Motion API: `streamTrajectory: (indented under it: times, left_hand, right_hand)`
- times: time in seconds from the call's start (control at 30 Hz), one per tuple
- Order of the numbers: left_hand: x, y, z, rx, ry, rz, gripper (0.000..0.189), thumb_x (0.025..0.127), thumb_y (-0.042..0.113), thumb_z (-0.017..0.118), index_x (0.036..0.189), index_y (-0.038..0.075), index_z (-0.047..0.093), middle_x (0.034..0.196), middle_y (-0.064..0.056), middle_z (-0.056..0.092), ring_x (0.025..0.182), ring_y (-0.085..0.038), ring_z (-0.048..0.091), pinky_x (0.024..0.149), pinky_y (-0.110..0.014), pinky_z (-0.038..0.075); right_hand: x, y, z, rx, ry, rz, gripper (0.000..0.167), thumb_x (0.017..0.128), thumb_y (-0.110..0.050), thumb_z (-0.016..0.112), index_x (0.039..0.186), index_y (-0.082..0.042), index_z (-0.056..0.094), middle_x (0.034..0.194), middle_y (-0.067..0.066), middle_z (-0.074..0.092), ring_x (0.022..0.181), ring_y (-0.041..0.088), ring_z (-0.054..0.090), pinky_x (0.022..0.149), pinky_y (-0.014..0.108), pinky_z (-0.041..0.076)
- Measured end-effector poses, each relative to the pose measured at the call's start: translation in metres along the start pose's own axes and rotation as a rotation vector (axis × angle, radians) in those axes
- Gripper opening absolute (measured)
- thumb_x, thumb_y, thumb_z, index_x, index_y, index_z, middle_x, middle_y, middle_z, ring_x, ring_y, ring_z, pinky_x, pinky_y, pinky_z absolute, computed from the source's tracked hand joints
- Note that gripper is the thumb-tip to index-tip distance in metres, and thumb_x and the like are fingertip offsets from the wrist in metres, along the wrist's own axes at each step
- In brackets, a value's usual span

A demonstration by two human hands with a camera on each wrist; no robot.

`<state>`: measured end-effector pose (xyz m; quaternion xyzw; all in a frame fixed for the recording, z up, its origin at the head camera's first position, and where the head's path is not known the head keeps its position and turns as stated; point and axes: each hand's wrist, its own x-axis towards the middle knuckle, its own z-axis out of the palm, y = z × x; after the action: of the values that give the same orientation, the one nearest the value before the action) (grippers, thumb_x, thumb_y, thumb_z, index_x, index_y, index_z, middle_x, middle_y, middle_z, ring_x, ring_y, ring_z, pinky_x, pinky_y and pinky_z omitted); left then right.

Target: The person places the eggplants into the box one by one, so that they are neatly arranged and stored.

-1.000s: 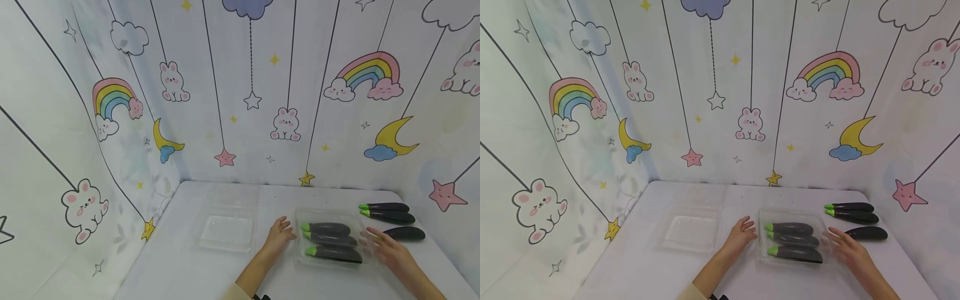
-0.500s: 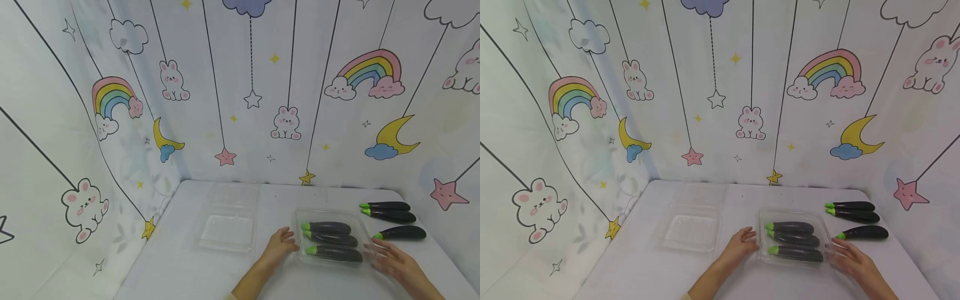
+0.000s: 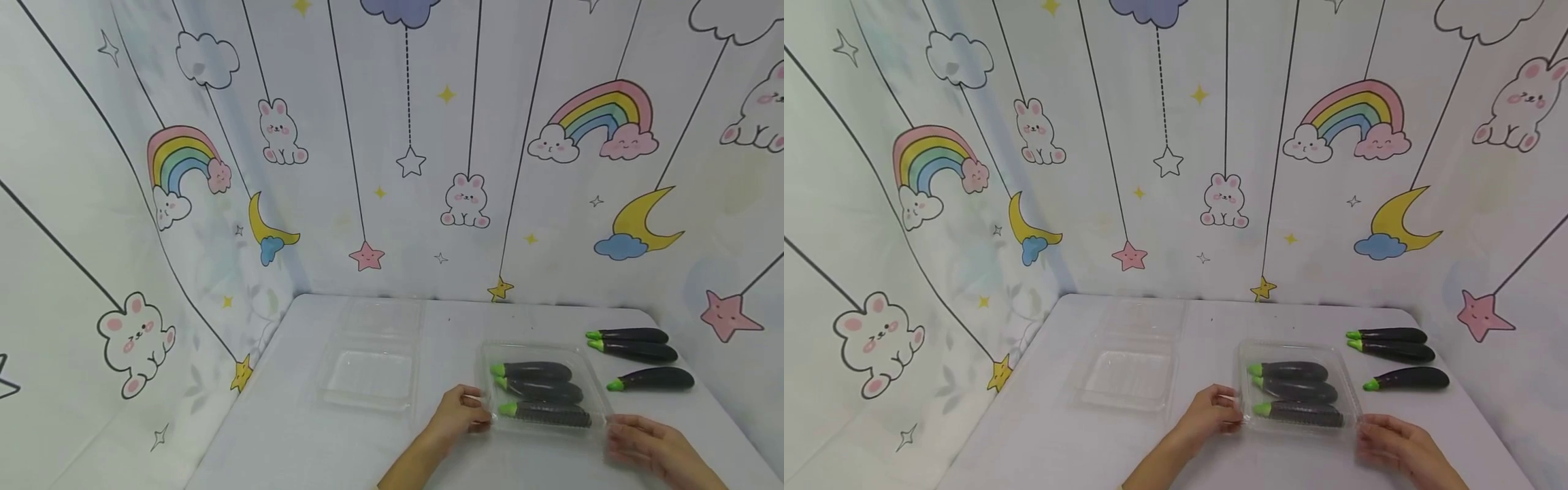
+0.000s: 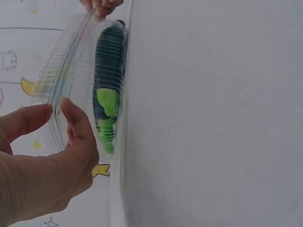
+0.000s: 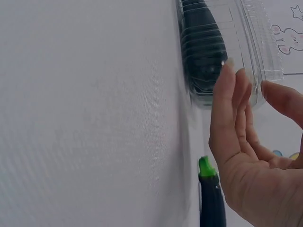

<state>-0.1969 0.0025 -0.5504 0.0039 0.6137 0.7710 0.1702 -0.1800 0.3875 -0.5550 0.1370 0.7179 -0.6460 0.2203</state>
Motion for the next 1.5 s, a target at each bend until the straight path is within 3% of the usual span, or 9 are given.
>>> streamTrajectory:
  times: [0.17, 0.37, 0.73, 0.97, 1.37, 1.5]
  left_hand:
    - [0.000, -0.003, -0.003, -0.051, -0.047, -0.011, 0.035, 0.086, -0.012, 0.070, 0.119, -0.006, 0.058, 0.095, -0.015, 0.065, 0.082, -0.028, 0.077, 0.077, -0.036, 0.065]
    - [0.002, -0.005, -0.003, -0.033, -0.044, -0.019, 0.029, 0.086, -0.012, 0.072, 0.112, -0.004, 0.061, 0.091, -0.018, 0.067, 0.079, -0.025, 0.077, 0.074, -0.033, 0.065]
    - [0.004, -0.003, -0.001, -0.022, 0.001, -0.026, 0.028, 0.083, -0.014, 0.072, 0.107, -0.003, 0.063, 0.082, -0.009, 0.067, 0.074, -0.022, 0.076, 0.064, -0.025, 0.062]
    - [0.006, -0.006, 0.000, -0.014, 0.022, -0.032, 0.027, 0.084, -0.011, 0.070, 0.108, -0.001, 0.062, 0.085, -0.017, 0.070, 0.069, -0.017, 0.075, 0.059, -0.021, 0.057]
    - [0.011, 0.000, 0.006, -0.036, 0.078, -0.030, 0.029, 0.082, -0.010, 0.070, 0.109, -0.001, 0.063, 0.085, -0.014, 0.072, 0.068, -0.015, 0.073, 0.061, -0.020, 0.058]
    - [0.017, 0.002, 0.007, -0.056, 0.093, -0.034, 0.029, 0.083, -0.010, 0.072, 0.109, -0.003, 0.063, 0.087, -0.015, 0.074, 0.069, -0.016, 0.074, 0.063, -0.022, 0.060]
  right_hand:
    - [-0.001, 0.004, -0.005, 0.186, -0.091, 0.018, 0.021, 0.105, -0.016, 0.064, 0.113, -0.001, 0.076, 0.107, 0.010, 0.076, 0.100, 0.024, 0.074, 0.098, 0.047, 0.059]
    - [-0.002, 0.008, -0.012, 0.270, -0.186, 0.025, 0.024, 0.108, -0.009, 0.056, 0.108, -0.006, 0.080, 0.110, 0.012, 0.077, 0.104, 0.024, 0.075, 0.102, 0.047, 0.056]
    - [-0.003, 0.008, -0.010, 0.290, -0.173, 0.012, 0.021, 0.106, -0.006, 0.060, 0.102, -0.009, 0.080, 0.107, 0.010, 0.078, 0.100, 0.022, 0.076, 0.098, 0.044, 0.059]
    - [-0.004, 0.004, -0.002, 0.286, -0.122, 0.017, 0.024, 0.107, -0.003, 0.057, 0.100, -0.006, 0.080, 0.102, 0.011, 0.078, 0.096, 0.022, 0.076, 0.094, 0.043, 0.061]
    - [0.004, 0.008, -0.008, 0.315, -0.129, -0.044, 0.021, 0.106, -0.008, 0.060, 0.102, -0.013, 0.079, 0.108, 0.004, 0.077, 0.101, 0.019, 0.075, 0.098, 0.044, 0.059]
    - [0.008, 0.007, -0.006, 0.303, -0.066, -0.059, 0.019, 0.107, -0.012, 0.061, 0.102, -0.017, 0.079, 0.110, 0.002, 0.076, 0.102, 0.018, 0.074, 0.098, 0.043, 0.058]
